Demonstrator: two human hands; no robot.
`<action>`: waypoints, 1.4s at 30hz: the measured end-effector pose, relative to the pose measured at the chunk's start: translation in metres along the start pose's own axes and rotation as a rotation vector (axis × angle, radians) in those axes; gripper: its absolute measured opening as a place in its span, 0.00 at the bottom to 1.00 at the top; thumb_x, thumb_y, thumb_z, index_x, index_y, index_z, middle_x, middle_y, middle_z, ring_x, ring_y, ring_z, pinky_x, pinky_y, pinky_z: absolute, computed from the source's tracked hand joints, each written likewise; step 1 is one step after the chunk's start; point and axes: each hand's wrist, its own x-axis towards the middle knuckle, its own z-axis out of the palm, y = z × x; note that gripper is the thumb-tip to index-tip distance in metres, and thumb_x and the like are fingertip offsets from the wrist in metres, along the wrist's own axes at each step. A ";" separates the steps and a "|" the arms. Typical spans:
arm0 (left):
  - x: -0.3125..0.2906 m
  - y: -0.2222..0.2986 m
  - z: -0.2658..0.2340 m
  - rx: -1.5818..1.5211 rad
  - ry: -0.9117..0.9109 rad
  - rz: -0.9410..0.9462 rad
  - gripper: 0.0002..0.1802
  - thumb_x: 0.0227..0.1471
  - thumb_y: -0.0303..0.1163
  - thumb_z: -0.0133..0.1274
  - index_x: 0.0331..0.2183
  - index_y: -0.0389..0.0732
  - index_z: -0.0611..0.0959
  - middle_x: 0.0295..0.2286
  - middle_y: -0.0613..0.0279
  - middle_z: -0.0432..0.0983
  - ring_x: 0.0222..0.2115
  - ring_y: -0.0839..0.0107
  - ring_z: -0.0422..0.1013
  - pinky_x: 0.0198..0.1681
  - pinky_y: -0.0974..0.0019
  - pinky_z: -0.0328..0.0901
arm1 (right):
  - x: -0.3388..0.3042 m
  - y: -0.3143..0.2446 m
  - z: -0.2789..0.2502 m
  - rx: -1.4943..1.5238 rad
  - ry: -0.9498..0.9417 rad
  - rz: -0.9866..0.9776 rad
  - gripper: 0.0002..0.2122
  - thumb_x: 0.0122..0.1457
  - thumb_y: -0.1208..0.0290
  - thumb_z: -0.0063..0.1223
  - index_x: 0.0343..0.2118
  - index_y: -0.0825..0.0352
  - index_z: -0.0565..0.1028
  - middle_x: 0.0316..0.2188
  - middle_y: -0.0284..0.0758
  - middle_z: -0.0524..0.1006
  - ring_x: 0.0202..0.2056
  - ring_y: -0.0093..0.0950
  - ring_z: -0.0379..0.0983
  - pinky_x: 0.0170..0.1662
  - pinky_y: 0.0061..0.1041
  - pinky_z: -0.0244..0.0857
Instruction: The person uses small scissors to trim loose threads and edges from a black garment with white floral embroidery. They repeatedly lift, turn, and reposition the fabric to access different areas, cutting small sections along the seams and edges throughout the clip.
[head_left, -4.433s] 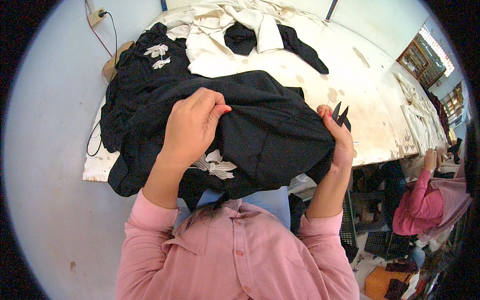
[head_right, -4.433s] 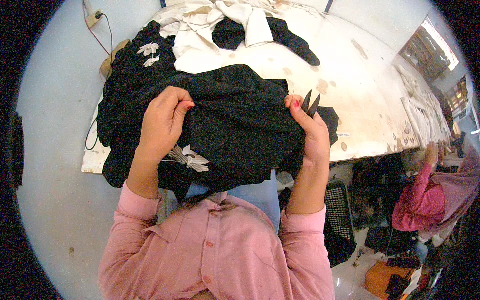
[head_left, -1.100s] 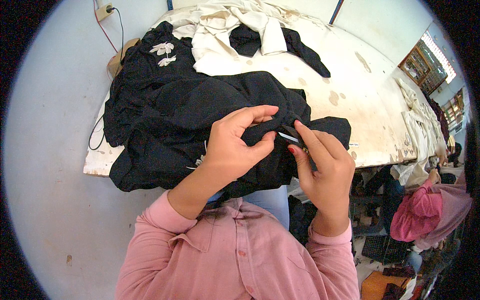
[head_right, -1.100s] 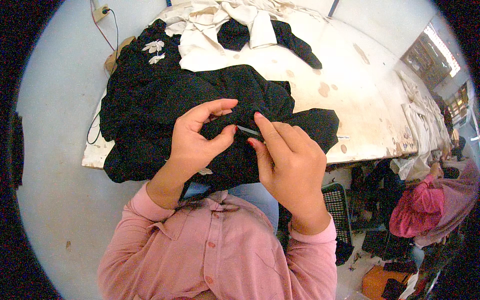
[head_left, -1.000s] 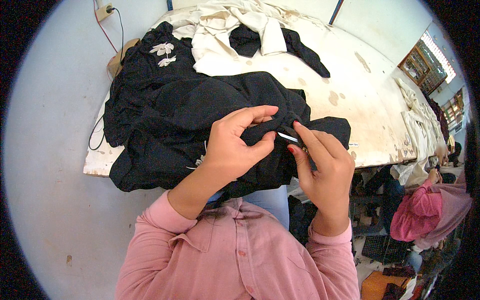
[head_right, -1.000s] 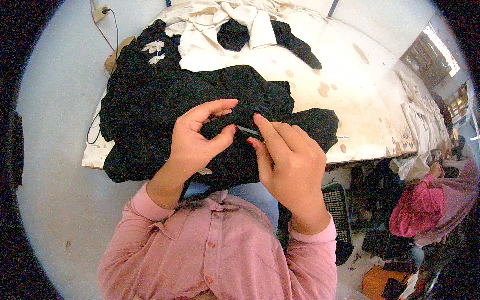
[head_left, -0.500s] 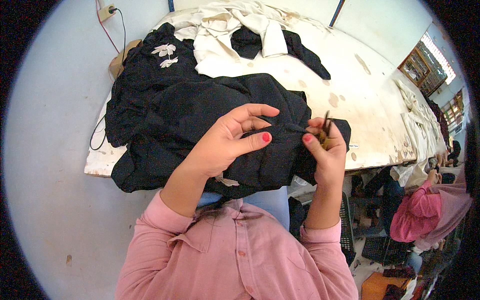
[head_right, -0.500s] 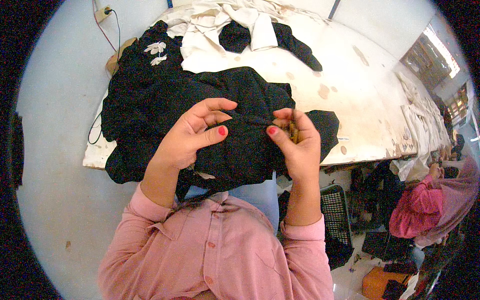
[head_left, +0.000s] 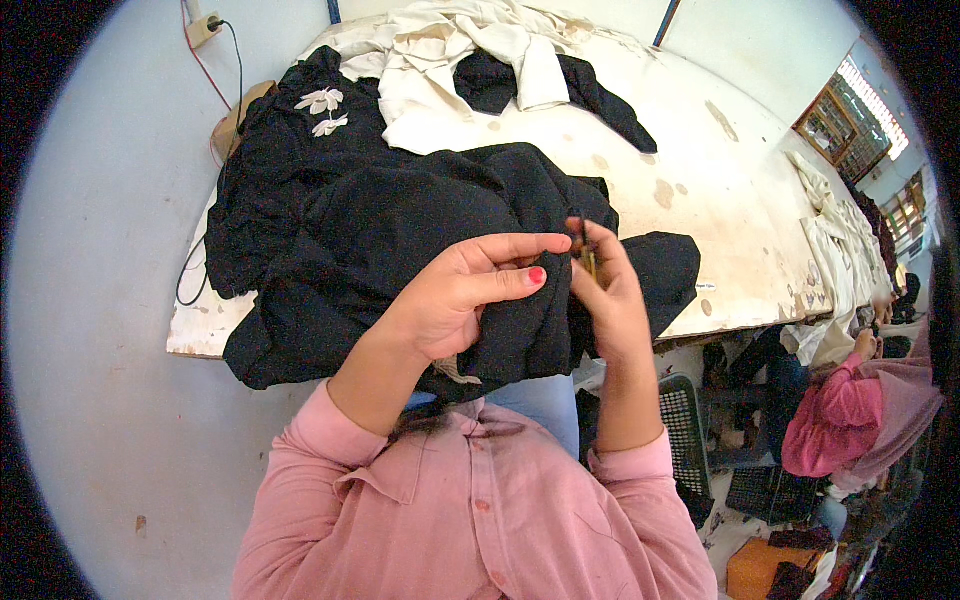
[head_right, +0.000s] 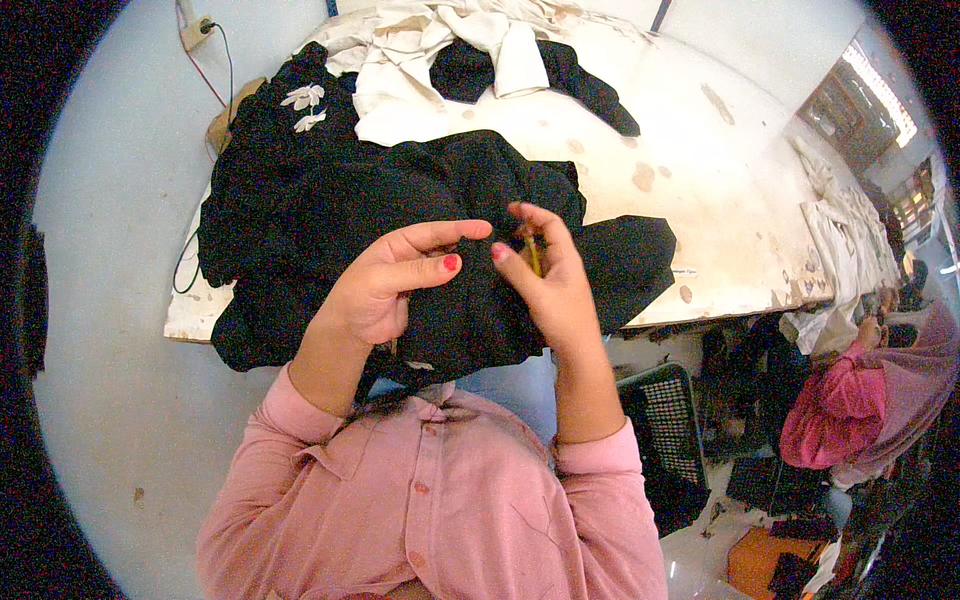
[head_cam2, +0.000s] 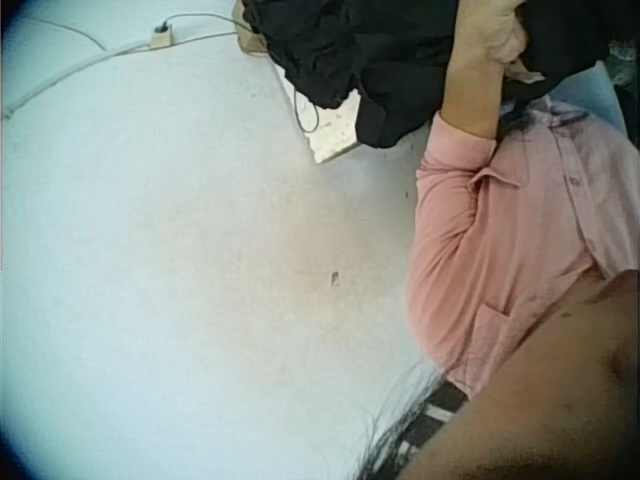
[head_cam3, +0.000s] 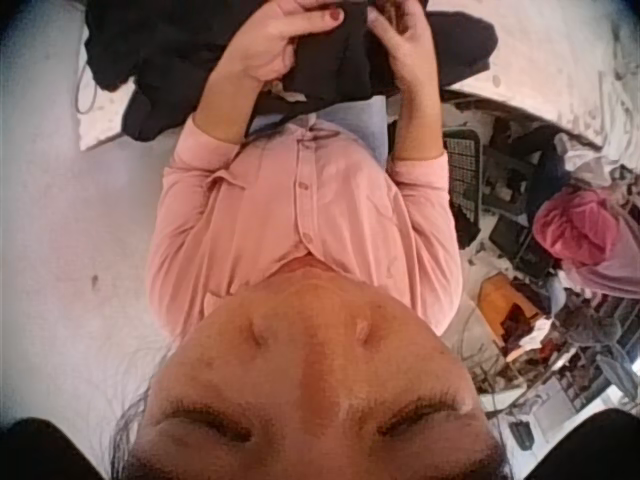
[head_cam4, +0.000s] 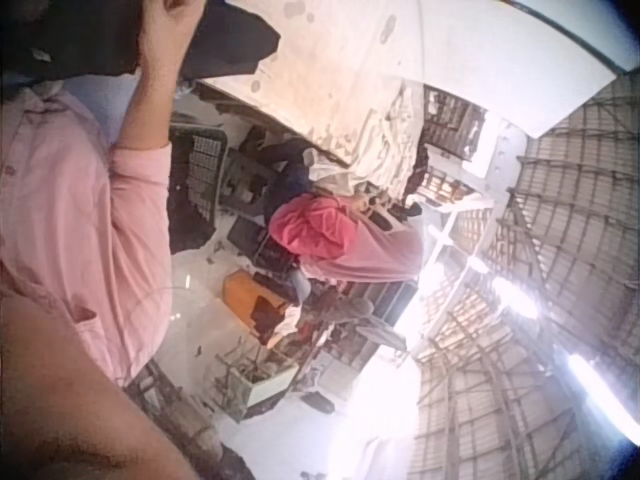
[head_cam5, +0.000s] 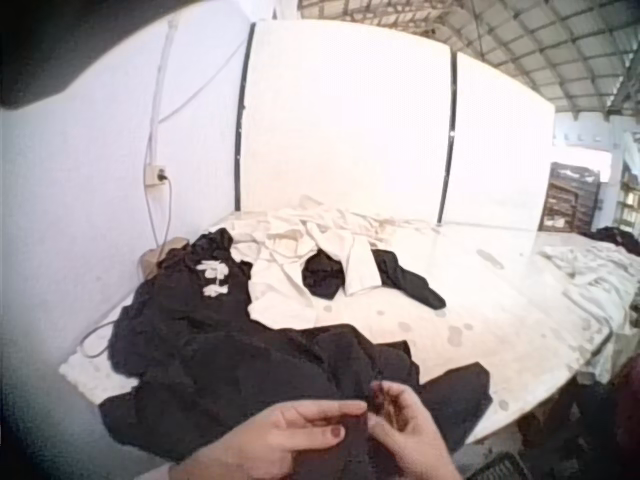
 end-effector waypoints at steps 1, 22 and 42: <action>0.000 0.000 0.000 0.001 0.002 -0.002 0.22 0.50 0.23 0.53 0.49 0.35 0.75 0.42 0.56 0.75 0.42 0.70 0.73 0.48 0.67 0.66 | 0.001 -0.003 -0.007 -0.083 0.007 -0.031 0.20 0.57 0.71 0.54 0.52 0.68 0.66 0.43 0.34 0.70 0.45 0.22 0.65 0.48 0.21 0.59; 0.001 0.003 0.010 0.093 -0.049 -0.008 0.22 0.47 0.18 0.55 0.48 0.31 0.75 0.41 0.56 0.75 0.40 0.74 0.72 0.46 0.74 0.66 | 0.004 -0.099 -0.039 -0.855 -0.393 -0.517 0.10 0.49 0.72 0.58 0.36 0.66 0.78 0.26 0.39 0.77 0.25 0.38 0.74 0.28 0.32 0.66; 0.021 0.023 -0.009 0.319 0.227 0.352 0.21 0.50 0.25 0.57 0.48 0.35 0.75 0.37 0.62 0.74 0.39 0.77 0.69 0.45 0.74 0.64 | -0.018 0.003 -0.021 -0.357 -0.068 -0.001 0.21 0.48 0.68 0.65 0.44 0.71 0.73 0.34 0.30 0.76 0.37 0.19 0.70 0.45 0.18 0.61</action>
